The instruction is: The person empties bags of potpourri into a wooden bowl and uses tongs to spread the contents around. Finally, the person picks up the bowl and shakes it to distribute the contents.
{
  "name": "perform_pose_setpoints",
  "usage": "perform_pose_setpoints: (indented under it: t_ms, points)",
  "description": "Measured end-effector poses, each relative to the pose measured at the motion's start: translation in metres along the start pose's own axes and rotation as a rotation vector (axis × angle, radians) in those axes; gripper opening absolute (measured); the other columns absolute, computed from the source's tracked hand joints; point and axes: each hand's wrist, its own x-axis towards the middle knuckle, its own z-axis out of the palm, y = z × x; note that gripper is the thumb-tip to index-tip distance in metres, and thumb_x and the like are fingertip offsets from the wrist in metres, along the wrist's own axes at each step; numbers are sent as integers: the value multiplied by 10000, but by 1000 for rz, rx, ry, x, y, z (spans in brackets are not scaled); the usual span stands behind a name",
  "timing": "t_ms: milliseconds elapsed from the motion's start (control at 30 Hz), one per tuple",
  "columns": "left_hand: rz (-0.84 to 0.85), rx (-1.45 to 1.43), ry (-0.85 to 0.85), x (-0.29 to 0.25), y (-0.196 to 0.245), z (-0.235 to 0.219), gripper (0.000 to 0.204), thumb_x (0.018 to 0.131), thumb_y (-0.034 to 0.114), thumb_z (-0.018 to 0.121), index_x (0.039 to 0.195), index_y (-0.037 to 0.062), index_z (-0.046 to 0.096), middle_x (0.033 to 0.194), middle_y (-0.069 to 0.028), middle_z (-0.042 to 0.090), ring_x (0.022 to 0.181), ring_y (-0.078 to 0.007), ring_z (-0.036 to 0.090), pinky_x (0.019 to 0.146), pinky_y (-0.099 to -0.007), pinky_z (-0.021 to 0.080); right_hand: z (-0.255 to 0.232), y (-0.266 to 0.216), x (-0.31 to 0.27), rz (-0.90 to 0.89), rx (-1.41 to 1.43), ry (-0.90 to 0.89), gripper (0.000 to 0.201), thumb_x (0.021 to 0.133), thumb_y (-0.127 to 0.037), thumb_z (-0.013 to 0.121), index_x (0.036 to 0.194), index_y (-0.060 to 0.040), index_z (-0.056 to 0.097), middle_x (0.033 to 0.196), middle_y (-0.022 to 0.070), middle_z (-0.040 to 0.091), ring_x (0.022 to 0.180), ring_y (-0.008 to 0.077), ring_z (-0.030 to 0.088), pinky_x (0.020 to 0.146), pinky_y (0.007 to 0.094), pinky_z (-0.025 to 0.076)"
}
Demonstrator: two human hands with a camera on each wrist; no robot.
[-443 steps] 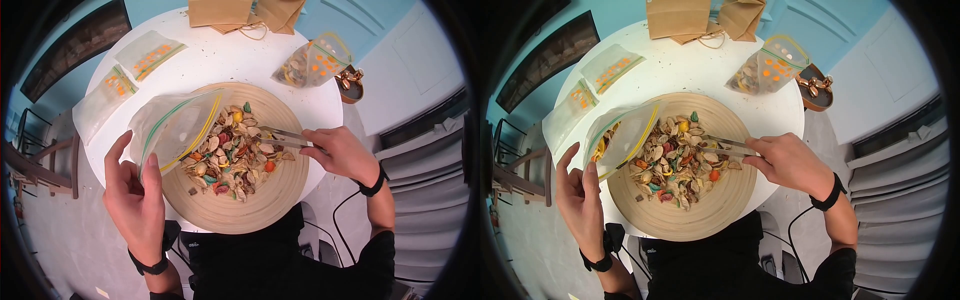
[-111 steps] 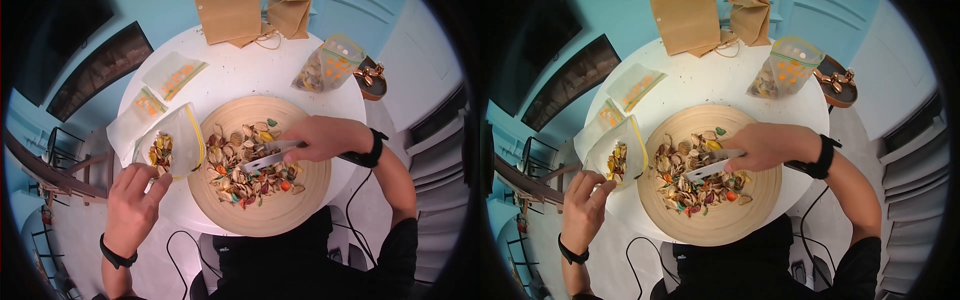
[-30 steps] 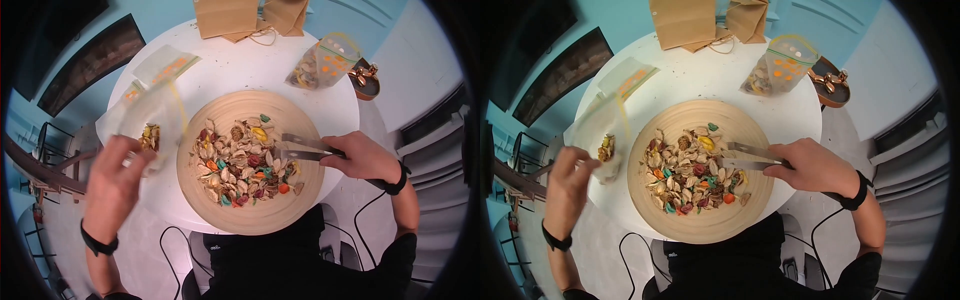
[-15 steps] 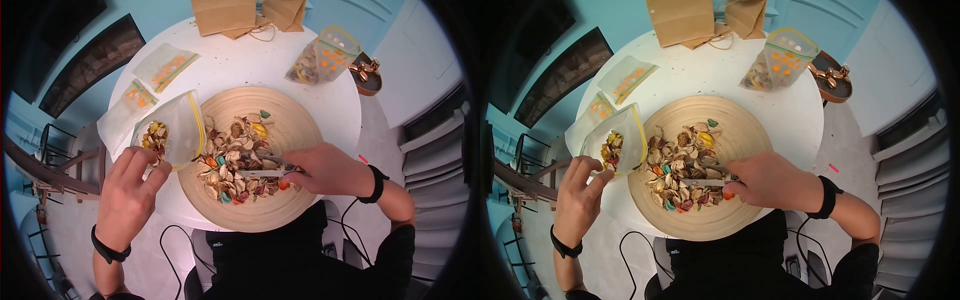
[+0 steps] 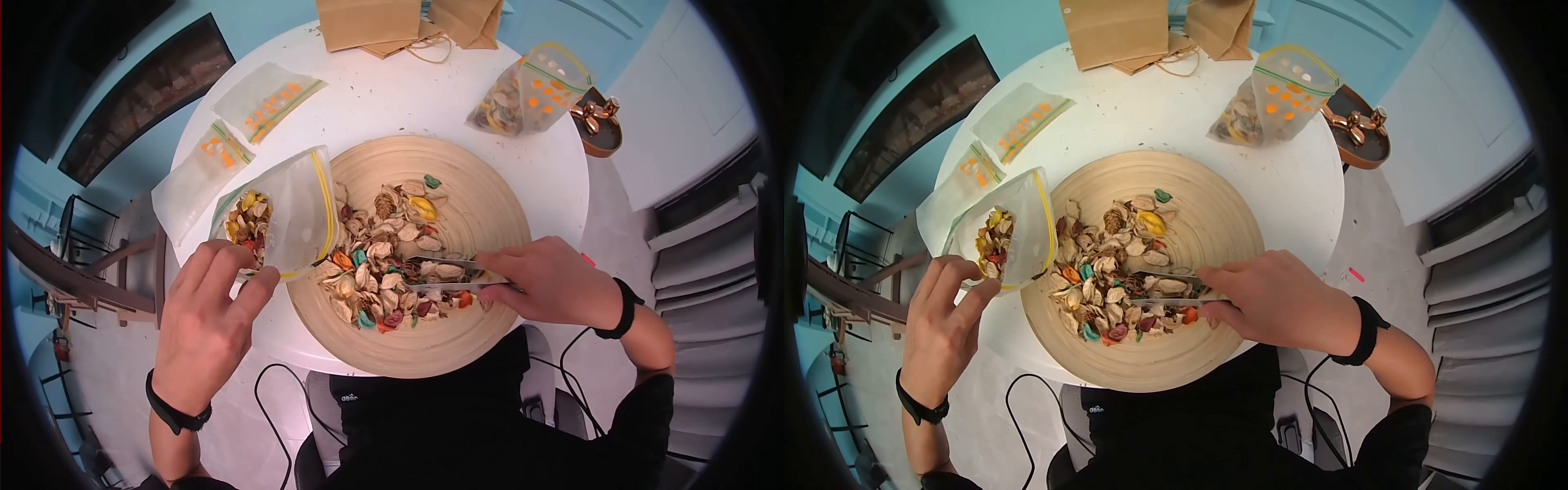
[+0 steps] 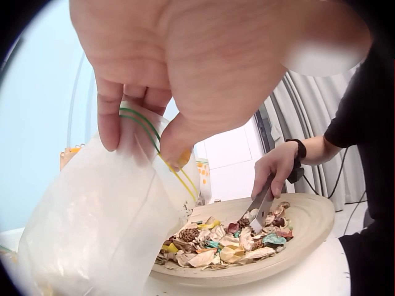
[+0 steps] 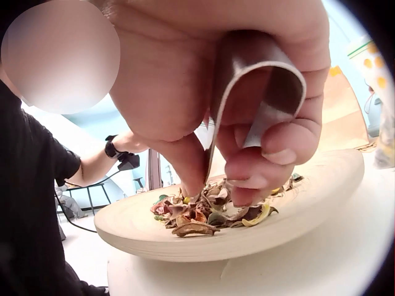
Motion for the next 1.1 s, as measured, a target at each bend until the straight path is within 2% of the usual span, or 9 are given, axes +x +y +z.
perform_pose_setpoints:
  t_ms: [67,167,533,667,767,833,867,933,1100]
  points:
    - [15,38,26,1,0,-1,338,637,-31,674,968,37,693,980,-101,595,967,-298,624,783,-408,550,2,0,1,-64,-58,72,355,927,-307,705,1170,-52,658,788,111,660,695,321,660,612,400,501]
    - [16,43,1,0,3,-4,338,638,-28,669,968,38,694,981,-101,595,970,-301,624,787,-407,553,-1,-4,3,-50,-80,39,355,956,-321,665,1160,-30,658,788,102,678,716,337,676,635,423,513]
    - [29,48,16,-1,2,-1,361,622,-29,666,975,43,694,980,-97,594,966,-294,627,773,-404,554,-11,1,-5,-60,-129,216,394,925,-329,712,1178,-34,651,791,104,679,678,328,656,595,412,494]
    - [15,20,1,-7,0,-2,435,597,-96,699,1011,37,681,1010,-123,599,963,-334,618,771,-438,552,-20,-1,-18,20,-82,166,411,920,-336,720,1183,-29,644,796,121,676,678,333,658,601,412,496]
    - [-6,2,12,-11,-2,-2,457,583,-109,685,1016,39,678,1011,-126,598,968,-337,619,769,-439,552,-20,2,-35,65,-108,150,480,851,-340,793,1198,-41,653,724,85,614,613,299,614,569,372,479]
    - [-13,1,15,-11,-2,0,455,582,-119,678,1010,37,679,1011,-126,597,974,-336,620,772,-443,552,-18,-1,-44,-65,-126,93,450,878,-326,756,1190,-29,627,816,95,629,712,288,650,611,393,506]
    - [-8,-4,16,-10,0,0,455,582,-119,678,1010,37,679,1011,-126,597,974,-336,620,772,-443,552,-17,0,-46,-58,-126,92,450,878,-326,756,1190,-29,627,816,95,629,712,288,650,611,393,506]
    - [-15,4,11,-8,3,0,437,589,-122,676,997,34,681,1006,-125,597,973,-334,620,774,-445,552,-11,2,-45,-178,-272,76,472,859,-292,764,1217,-34,598,833,64,583,748,253,636,605,370,505]
    - [-28,11,20,-6,2,-1,411,602,-117,685,985,31,679,996,-122,598,971,-330,620,772,-445,549,0,14,-28,-169,-341,181,470,865,-265,752,1231,-28,574,845,59,565,776,241,630,617,366,509]
